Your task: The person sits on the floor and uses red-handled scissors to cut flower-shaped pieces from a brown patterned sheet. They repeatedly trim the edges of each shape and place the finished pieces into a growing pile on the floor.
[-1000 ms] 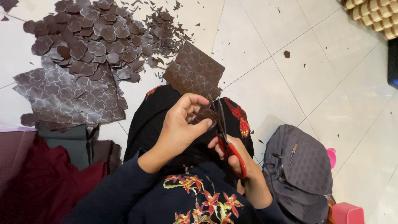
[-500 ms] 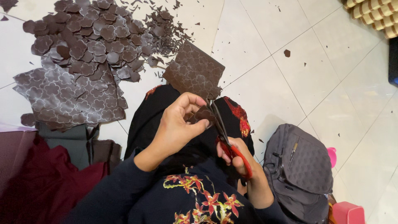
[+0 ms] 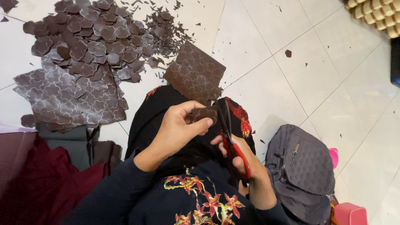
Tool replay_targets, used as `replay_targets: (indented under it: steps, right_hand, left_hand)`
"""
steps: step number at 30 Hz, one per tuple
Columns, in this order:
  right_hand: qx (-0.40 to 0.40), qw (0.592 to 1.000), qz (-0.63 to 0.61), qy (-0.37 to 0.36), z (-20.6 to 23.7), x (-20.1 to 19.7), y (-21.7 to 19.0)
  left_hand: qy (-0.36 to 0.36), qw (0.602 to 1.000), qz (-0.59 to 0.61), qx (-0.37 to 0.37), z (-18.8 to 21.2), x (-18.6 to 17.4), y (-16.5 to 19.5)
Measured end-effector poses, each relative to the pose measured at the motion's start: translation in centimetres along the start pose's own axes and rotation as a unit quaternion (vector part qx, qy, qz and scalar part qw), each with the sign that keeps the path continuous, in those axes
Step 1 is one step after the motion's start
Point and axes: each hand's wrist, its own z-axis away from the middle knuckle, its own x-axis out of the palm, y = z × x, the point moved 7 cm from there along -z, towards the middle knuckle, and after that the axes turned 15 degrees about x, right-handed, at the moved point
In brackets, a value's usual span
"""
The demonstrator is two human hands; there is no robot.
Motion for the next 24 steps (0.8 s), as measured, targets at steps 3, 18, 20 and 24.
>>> replay_targets:
  steps: [3, 18, 20, 24]
  right_hand:
    - [-0.011, 1.000, 0.016, 0.003, -0.1, 0.2, -0.5]
    - [0.001, 0.999, -0.027, 0.020, -0.8, 0.0, 2.3]
    - [-0.001, 0.999, -0.044, 0.015, -1.4, 0.2, 3.1]
    - [0.126, 0.988, -0.072, 0.046, -2.5, -0.2, 6.4]
  left_hand:
    - [-0.018, 1.000, -0.002, 0.016, 0.0, 0.4, 0.3]
    - [-0.028, 0.999, 0.037, -0.014, 0.1, 0.9, -0.1]
    - [-0.026, 0.998, 0.055, -0.019, 0.1, 1.1, -0.3]
    - [-0.031, 0.996, 0.082, -0.028, 0.2, 1.3, -0.6]
